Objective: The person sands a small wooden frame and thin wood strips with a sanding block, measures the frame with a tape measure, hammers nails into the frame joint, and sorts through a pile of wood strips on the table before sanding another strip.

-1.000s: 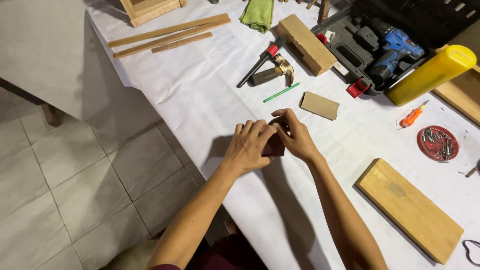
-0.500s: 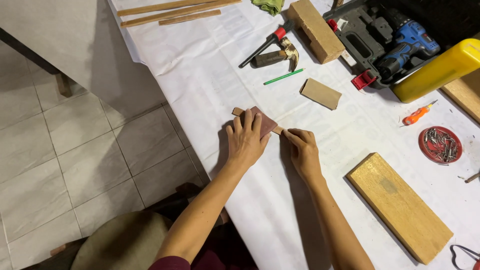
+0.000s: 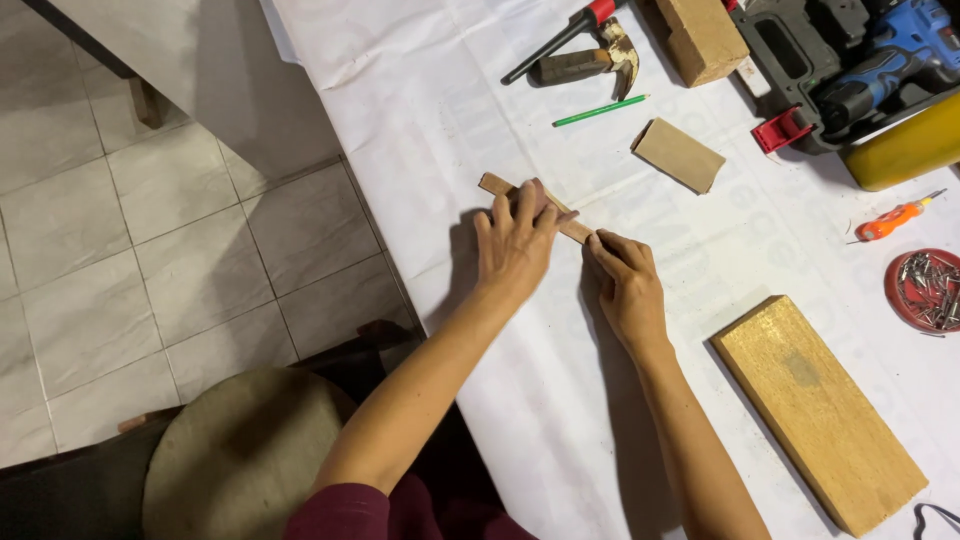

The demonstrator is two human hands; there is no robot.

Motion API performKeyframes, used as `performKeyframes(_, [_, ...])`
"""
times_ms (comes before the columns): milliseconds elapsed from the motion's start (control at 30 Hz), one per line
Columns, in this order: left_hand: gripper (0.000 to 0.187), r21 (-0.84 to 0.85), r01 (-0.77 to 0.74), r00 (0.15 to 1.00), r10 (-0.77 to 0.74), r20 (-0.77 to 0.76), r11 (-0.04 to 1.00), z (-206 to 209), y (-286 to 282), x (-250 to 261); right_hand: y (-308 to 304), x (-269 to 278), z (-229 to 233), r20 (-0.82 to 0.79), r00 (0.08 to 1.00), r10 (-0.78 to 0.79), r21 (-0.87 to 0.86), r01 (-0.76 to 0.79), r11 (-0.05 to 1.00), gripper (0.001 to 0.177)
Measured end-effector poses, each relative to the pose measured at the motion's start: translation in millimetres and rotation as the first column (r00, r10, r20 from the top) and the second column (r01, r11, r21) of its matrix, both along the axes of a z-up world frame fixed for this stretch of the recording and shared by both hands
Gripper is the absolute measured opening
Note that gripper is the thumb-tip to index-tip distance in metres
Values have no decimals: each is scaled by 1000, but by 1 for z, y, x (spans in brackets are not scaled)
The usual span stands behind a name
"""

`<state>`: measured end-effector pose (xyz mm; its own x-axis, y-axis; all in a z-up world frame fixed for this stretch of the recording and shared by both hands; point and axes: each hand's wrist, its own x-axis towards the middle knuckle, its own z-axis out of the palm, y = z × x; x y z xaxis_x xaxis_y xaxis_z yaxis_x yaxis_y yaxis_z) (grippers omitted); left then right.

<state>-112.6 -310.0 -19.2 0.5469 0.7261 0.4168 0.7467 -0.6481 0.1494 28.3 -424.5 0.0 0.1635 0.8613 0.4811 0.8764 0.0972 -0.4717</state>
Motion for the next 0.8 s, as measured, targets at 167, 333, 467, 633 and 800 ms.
performKeyframes(167, [26, -15, -126, 991, 126, -38, 992, -3, 33, -27, 0, -1, -3, 27, 999, -30, -24, 31, 999, 55])
performKeyframes(333, [28, -152, -163, 986, 165, -1, 975, 19, 28, -26, 0, 0, -5, 10, 999, -35, 7, 35, 999, 51])
performKeyframes(467, [37, -147, -33, 990, 53, 131, 989, 25, -6, -1, 1, 1, -9, 1, 1000, -31, 25, 31, 999, 49])
performKeyframes(633, [40, -211, 91, 993, -72, 94, 973, 9, -30, 25, 2, 2, -7, -56, 997, -56, -59, 52, 997, 34])
performKeyframes(800, [40, -63, -52, 991, 43, -127, 997, 4, 9, 5, 2, -9, 3, -55, 996, -68, 9, 69, 998, 33])
